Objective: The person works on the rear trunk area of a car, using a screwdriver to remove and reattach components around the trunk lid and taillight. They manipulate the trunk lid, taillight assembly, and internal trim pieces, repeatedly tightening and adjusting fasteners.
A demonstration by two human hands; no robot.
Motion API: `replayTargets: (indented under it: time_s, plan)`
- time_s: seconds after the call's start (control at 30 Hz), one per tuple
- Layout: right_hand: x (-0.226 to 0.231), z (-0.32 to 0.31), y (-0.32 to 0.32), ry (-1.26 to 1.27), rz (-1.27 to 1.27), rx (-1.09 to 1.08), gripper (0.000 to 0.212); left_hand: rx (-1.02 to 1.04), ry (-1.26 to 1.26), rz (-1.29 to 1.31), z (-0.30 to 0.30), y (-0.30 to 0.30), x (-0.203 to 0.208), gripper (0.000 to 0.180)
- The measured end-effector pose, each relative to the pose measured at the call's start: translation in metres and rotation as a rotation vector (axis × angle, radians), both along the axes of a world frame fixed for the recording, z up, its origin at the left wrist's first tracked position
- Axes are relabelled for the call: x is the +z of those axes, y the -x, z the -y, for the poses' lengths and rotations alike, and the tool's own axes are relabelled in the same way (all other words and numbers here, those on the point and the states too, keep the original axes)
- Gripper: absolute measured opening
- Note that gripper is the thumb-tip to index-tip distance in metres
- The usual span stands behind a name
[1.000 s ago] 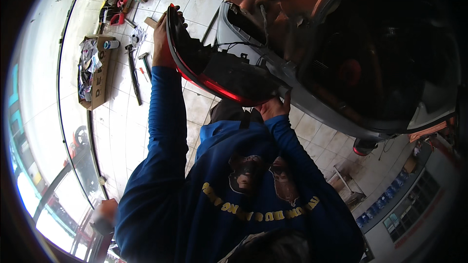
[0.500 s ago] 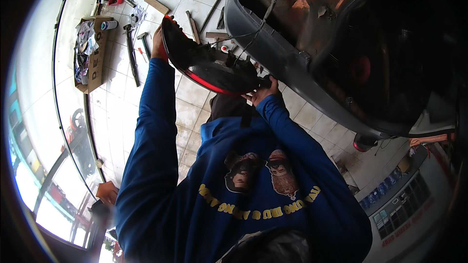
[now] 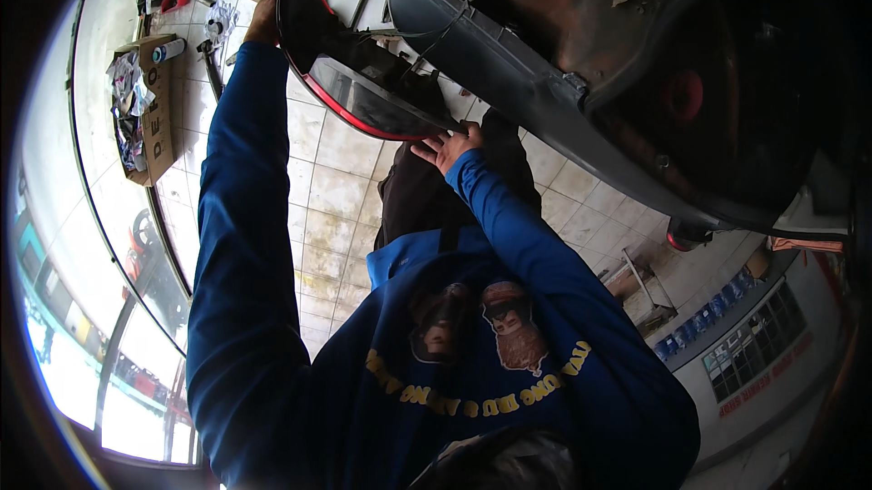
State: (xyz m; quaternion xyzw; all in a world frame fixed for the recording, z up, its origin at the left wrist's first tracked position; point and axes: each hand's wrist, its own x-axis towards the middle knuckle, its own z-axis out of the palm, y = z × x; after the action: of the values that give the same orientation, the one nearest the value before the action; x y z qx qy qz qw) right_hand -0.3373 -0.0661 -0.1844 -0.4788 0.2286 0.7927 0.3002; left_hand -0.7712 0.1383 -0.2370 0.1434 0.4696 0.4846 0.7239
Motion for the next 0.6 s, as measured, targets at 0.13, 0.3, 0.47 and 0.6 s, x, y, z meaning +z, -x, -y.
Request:
replayTargets:
  time_s: [0.13, 0.3, 0.47, 0.6]
  plan:
    - [-0.01, 0.013, 0.003, -0.061, -0.057, 0.013, 0.059, -0.238, -0.274, -0.482, -0.02, -0.006, 0.0, 0.035]
    - [0.005, 0.026, 0.028, -0.018, -0.075, -0.045, 0.05, -0.123, 0.005, -0.443, -0.037, -0.007, -0.012, 0.034]
    - [0.004, 0.036, 0.033, -0.021, -0.079, -0.094, 0.045, -0.108, 0.113, -0.547, -0.049, -0.035, -0.02, 0.035]
    - [-0.006, 0.023, 0.038, 0.009, -0.072, -0.163, 0.042, -0.078, 0.02, -0.463, -0.047, -0.046, -0.035, 0.035]
